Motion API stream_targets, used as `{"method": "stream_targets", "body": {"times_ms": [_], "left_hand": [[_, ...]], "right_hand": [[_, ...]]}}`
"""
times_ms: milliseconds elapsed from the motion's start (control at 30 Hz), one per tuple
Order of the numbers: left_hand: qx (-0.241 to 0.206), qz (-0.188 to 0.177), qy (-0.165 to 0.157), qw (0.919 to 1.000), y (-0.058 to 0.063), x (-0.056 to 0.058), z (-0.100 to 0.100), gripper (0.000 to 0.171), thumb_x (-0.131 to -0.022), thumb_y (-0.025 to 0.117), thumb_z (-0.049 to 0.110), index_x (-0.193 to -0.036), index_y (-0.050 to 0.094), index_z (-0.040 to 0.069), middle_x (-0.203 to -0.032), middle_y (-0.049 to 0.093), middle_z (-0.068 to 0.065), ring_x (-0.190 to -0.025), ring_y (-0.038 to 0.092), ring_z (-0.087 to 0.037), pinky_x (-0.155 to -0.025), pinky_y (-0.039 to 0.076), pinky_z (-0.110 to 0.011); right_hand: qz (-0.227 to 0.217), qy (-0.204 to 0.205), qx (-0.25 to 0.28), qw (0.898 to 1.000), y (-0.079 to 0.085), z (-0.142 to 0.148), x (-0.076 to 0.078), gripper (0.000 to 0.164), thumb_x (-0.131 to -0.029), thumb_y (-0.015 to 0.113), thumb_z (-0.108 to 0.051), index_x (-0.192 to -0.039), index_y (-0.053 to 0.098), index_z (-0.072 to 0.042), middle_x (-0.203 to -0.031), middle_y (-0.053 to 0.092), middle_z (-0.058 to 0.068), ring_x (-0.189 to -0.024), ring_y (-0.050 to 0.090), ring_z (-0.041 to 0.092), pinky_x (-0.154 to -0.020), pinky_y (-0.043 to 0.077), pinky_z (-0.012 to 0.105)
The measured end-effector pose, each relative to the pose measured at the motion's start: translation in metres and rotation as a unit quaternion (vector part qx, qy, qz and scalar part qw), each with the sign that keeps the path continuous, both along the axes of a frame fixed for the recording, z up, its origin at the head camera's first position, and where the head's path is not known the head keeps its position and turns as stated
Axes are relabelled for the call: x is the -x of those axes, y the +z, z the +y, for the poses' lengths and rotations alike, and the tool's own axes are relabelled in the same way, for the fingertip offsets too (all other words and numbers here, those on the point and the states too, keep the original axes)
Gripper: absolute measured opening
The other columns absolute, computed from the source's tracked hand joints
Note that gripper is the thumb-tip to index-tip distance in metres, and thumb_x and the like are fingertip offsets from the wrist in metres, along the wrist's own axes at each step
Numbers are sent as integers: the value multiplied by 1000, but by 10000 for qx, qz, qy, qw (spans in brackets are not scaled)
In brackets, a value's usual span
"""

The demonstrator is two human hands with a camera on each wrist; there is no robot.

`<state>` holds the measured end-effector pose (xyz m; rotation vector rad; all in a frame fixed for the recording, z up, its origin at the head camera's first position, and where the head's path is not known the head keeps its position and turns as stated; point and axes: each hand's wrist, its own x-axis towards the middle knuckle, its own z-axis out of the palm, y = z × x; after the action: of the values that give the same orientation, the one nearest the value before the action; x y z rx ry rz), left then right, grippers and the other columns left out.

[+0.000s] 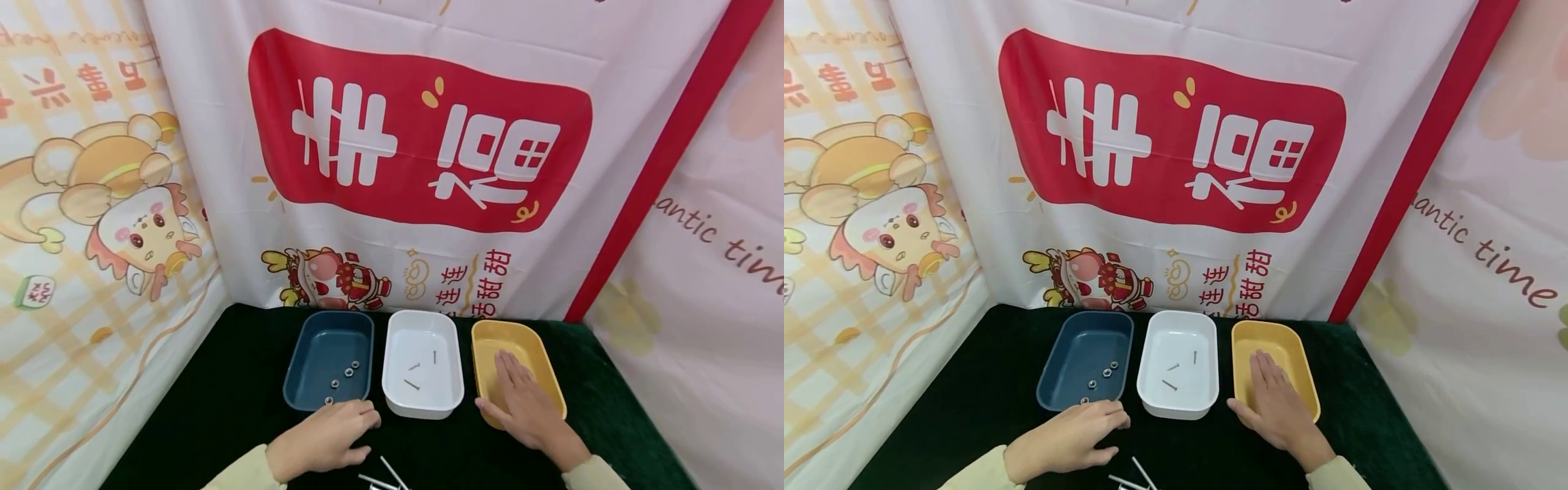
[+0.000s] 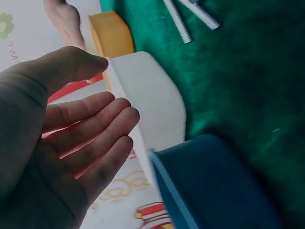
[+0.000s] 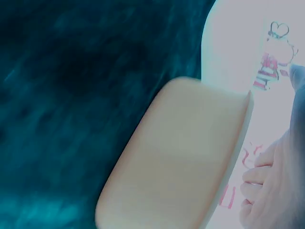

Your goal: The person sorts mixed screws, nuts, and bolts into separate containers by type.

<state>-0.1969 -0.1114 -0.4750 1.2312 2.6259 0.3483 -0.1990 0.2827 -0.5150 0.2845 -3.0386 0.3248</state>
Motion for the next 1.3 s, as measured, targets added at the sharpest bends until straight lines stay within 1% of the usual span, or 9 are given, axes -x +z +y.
{"method": "stream_targets", "body": {"times_ms": [167,333,433,567,733,833,1000,1133,1300], "left_hand": [[-51,-286,156,9995,-24,-3,-10,25,-93,81,28,-117,74,23,-105,70,11,-88,59,6,-78,59,-23],[-183,-507,220,9983,-46,-6,-18,26,-92,81,26,-117,73,25,-106,69,13,-91,62,5,-81,61,-23],[-299,-616,205,9974,-57,-7,-21,26,-92,82,25,-116,72,25,-105,68,15,-90,62,5,-80,60,-21],[-434,-735,102,9963,-67,-7,-25,22,-92,81,22,-112,72,25,-103,67,16,-87,60,6,-78,59,-18],[-546,-734,-53,9958,-74,-5,-26,22,-92,82,20,-111,71,25,-103,66,17,-88,59,8,-78,58,-16],[-526,-726,-194,9958,-74,-4,-23,22,-92,82,21,-111,71,26,-102,66,18,-87,59,9,-78,57,-16],[-393,-506,-455,9969,-75,-2,-19,21,-91,83,22,-109,73,27,-98,65,19,-83,57,9,-76,56,-15],[-354,-366,-625,9967,-75,-2,-14,18,-92,83,22,-107,73,27,-96,64,18,-81,54,8,-74,55,-15],[-445,-351,-807,9951,-75,-4,-8,17,-93,82,20,-106,73,26,-94,63,18,-79,52,9,-73,52,-13]], "right_hand": [[55,-262,-80,9996,2,20,-7,106,-99,49,-75,-168,19,0,-175,21,22,-160,24,46,-128,25,67],[44,-442,-25,9990,1,39,-12,107,-98,53,-72,-167,19,2,-174,20,25,-160,22,47,-127,22,70],[-5,-540,-31,9985,-1,47,-16,108,-97,54,-72,-167,18,3,-174,19,27,-160,20,48,-127,21,70],[-75,-619,-54,9980,-7,55,-18,111,-97,51,-76,-167,16,3,-174,18,28,-159,19,50,-127,19,71],[-258,-745,144,9968,-16,68,-20,112,-98,51,-75,-167,11,3,-174,13,30,-159,16,52,-126,17,74],[-325,-777,195,9963,-24,73,-21,111,-99,52,-73,-167,11,4,-173,14,32,-157,17,54,-125,17,75],[-384,-714,272,9963,-35,77,-21,108,-100,51,-72,-166,14,4,-173,15,31,-157,18,54,-124,18,75],[-354,-727,286,9963,-38,78,-21,107,-100,51,-71,-166,15,4,-173,15,30,-158,18,53,-124,19,75],[-370,-738,226,9963,-38,78,-22,107,-100,51,-72,-166,15,4,-173,15,30,-158,18,53,-124,18,75]]}}
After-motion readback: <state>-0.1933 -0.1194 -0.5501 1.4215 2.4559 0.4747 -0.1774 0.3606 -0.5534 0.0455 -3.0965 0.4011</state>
